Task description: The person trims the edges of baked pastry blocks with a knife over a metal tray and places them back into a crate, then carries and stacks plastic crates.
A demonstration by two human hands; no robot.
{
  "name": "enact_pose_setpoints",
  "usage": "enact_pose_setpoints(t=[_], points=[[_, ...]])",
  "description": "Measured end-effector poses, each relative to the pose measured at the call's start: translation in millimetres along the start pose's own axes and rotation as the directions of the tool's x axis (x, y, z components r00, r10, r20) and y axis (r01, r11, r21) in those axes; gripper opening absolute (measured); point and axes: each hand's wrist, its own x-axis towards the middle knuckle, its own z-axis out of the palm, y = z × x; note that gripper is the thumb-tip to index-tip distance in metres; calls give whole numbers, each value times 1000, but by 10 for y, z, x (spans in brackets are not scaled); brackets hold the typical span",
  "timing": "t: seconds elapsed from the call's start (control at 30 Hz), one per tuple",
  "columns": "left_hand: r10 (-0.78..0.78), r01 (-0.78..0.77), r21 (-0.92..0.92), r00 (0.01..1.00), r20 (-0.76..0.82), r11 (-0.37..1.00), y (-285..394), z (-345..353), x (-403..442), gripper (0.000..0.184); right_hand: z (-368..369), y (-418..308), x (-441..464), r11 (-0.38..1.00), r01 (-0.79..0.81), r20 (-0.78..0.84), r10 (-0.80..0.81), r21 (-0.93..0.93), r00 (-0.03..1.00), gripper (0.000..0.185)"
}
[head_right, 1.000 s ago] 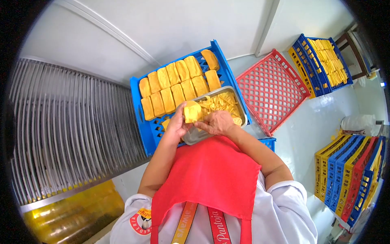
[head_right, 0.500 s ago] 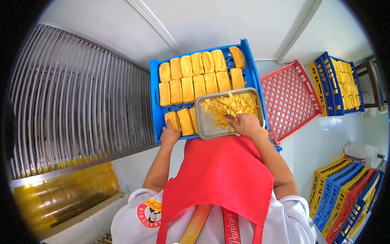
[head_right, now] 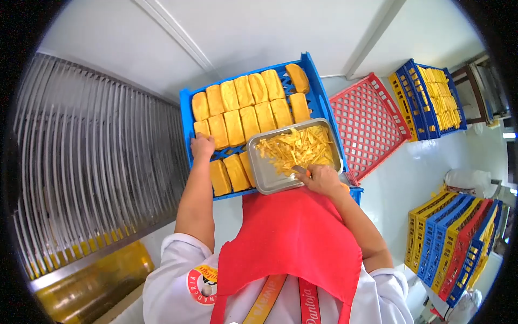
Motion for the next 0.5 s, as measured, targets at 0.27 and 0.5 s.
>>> enact_pose_setpoints(t=[0.27,0.5], points=[[165,-174,81,981,105,981,-71,-64,368,60,50,15,-86,995,-80,3,80,59,997,54],[2,35,-224,986,165,974,33,-231,208,74,9,-65,-38,994,-97,1,97,50,995,55]])
